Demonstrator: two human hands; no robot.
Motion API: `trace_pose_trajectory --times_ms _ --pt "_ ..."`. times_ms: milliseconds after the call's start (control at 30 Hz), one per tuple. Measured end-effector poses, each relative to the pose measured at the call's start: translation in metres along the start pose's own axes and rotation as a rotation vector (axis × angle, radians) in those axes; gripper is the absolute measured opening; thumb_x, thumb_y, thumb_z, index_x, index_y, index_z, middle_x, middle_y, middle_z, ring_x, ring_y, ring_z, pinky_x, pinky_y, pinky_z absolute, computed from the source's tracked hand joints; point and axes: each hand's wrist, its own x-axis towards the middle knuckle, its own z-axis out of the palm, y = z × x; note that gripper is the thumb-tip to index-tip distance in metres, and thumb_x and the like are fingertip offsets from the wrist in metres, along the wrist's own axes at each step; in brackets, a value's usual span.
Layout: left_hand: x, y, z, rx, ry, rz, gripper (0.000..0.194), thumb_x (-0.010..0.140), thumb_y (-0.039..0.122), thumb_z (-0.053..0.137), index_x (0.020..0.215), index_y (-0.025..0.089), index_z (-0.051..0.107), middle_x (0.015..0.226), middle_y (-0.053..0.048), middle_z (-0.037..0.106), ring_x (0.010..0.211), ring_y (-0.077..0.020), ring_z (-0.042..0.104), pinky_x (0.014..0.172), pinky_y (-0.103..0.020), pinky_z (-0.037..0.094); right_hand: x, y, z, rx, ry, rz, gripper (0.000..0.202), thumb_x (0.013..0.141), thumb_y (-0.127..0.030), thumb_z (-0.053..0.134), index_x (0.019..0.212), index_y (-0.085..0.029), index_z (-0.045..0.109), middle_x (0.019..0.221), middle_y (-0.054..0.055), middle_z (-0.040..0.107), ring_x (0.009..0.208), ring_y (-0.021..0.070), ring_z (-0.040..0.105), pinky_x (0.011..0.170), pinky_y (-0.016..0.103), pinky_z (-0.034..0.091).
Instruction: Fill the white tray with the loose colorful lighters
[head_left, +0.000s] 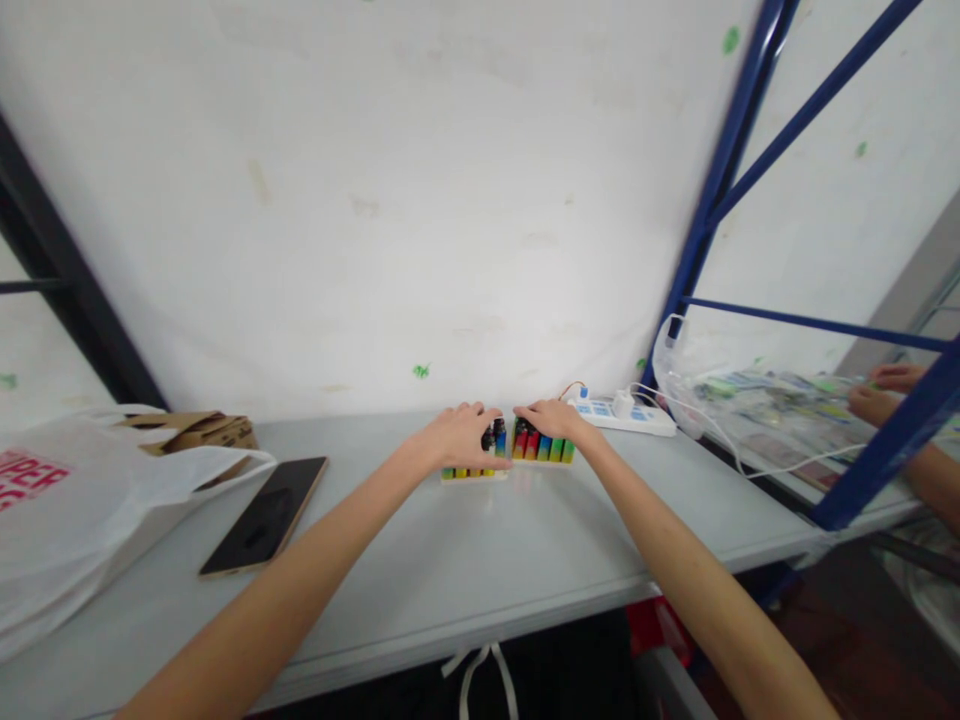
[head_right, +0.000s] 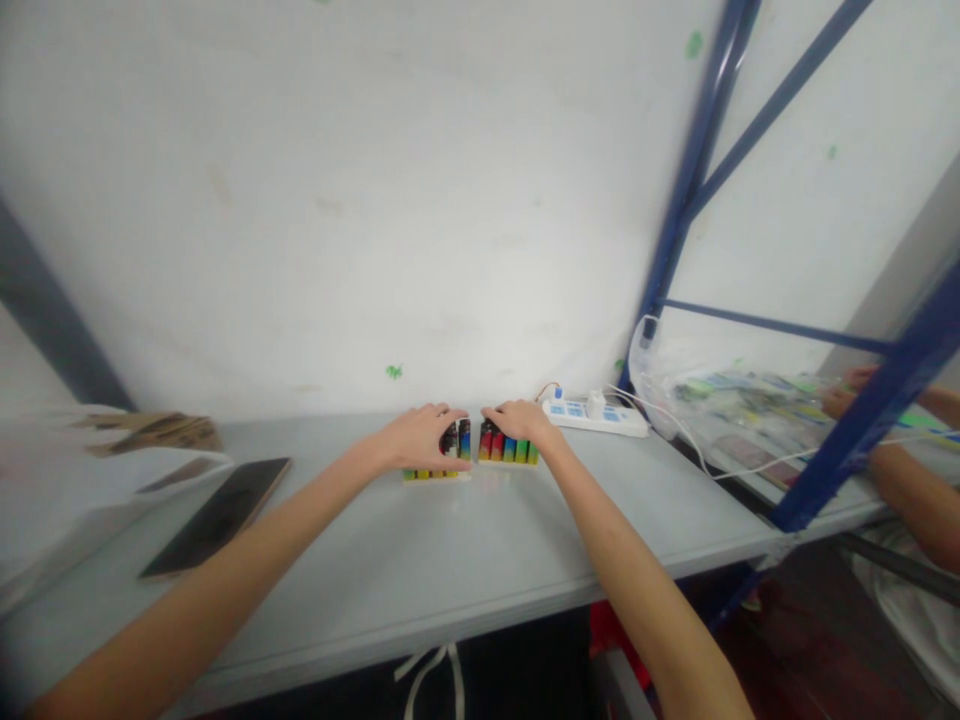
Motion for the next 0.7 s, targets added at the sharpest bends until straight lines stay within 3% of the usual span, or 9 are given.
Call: trace_pose_trajectory --times_ms 367,567,700 --pt "-0.002 0.003 0.005 0.144 -0.097 -0.034 0.088 0.033 0.055 0.096 0.113 0.028 0.069 0.097 -0.011 0.072 0.104 -0.0408 0.065 0.102 -0.043 0.041 -0.002 -0.002 -0.001 -0.021 -0.005 -0.008 0.064 0.098 -0.062 0.031 0.115 -0.02 0.076 0.122 0.016 0.072 0.113 0.0364 0.065 0.093 0.042 0.047" --pt "-0.004 0.021 -0.001 0.136 -0.121 -0.066 0.076 0.033 0.051 0.096 0.1 0.028 0.068 0.097 -0.009 0.072 0.104 -0.0395 0.065 0.098 -0.039 0.043 -0.003 -0.004 -0.002 -0.047 -0.012 -0.001 0.067 0.099 -0.063 0.029 0.117 -0.019 0.076 0.123 0.017 0.071 0.113 0.0361 0.066 0.092 0.041 0.048" --pt "-0.004 0.036 -0.006 0.479 -0.287 -0.056 0.078 0.052 0.061 0.085 0.117 0.026 0.061 0.109 -0.011 0.07 0.107 -0.0375 0.065 0.093 -0.041 0.047 -0.004 -0.005 -0.004 -0.076 -0.02 -0.007 0.068 0.099 -0.063 0.026 0.118 -0.018 0.075 0.124 0.017 0.071 0.114 0.0351 0.066 0.092 0.04 0.049"
